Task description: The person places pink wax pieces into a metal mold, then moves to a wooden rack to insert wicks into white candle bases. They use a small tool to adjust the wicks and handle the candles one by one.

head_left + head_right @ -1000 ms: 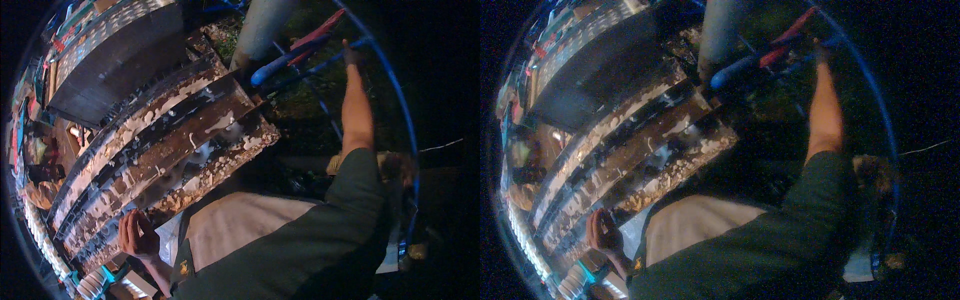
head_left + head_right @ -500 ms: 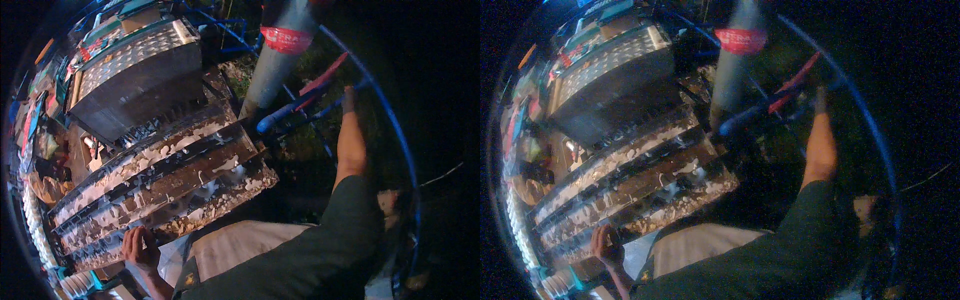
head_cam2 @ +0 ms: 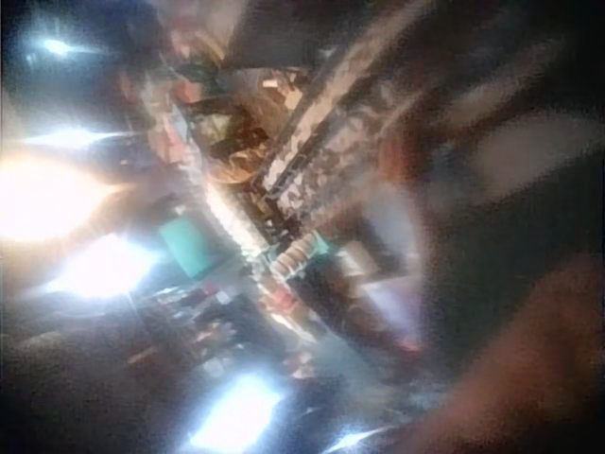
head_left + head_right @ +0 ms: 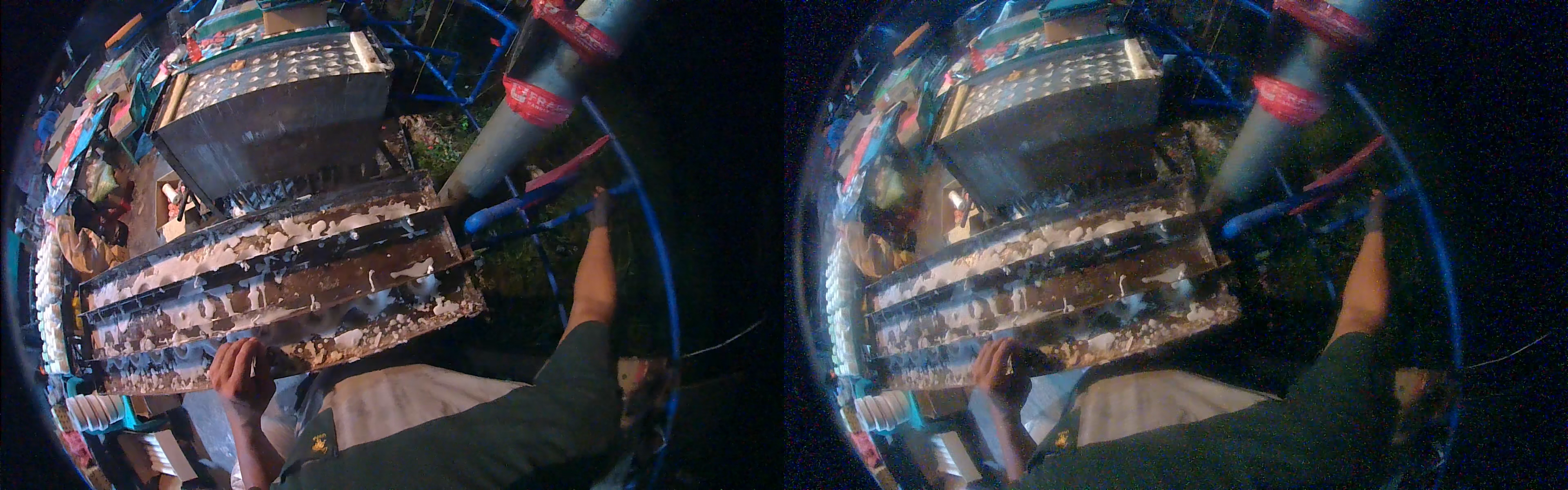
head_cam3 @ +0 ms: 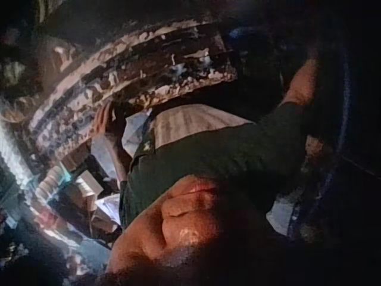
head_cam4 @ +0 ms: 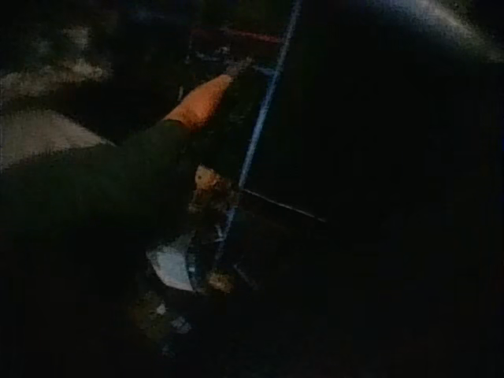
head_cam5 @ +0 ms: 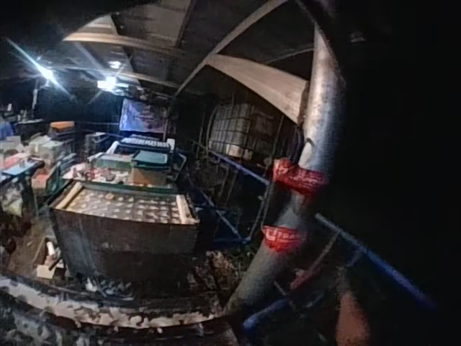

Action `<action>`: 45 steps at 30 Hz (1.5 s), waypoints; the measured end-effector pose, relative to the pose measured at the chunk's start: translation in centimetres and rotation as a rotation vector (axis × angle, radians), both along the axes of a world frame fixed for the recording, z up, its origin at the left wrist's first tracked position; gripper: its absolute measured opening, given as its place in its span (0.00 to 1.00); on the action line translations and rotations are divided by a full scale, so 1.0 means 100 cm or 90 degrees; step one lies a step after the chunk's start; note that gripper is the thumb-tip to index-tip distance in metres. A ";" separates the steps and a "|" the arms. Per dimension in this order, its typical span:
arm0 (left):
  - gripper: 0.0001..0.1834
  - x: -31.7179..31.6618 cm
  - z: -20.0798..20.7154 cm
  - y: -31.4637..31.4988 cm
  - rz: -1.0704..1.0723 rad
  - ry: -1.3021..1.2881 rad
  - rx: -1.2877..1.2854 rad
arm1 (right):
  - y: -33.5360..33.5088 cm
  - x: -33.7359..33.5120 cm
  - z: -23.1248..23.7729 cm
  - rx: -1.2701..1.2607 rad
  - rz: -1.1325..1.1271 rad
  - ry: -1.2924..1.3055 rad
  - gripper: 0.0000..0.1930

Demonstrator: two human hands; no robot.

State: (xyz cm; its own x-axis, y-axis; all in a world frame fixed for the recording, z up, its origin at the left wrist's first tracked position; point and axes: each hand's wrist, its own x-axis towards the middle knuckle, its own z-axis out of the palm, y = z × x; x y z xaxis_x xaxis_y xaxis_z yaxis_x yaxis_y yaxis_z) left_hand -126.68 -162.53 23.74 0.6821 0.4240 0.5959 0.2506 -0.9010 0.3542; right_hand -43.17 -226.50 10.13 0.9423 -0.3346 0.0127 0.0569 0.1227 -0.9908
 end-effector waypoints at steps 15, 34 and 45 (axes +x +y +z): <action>0.09 -0.010 0.011 -0.006 0.028 0.029 -0.002 | 0.054 -0.066 0.035 -0.804 -0.167 0.054 0.51; 0.08 -0.003 -0.001 0.003 -0.035 -0.009 -0.043 | 0.096 -0.109 0.062 0.237 -0.032 -0.041 0.14; 0.12 -0.004 -0.011 0.006 -0.024 0.021 -0.057 | 0.008 -0.084 0.028 0.520 0.375 -0.154 0.27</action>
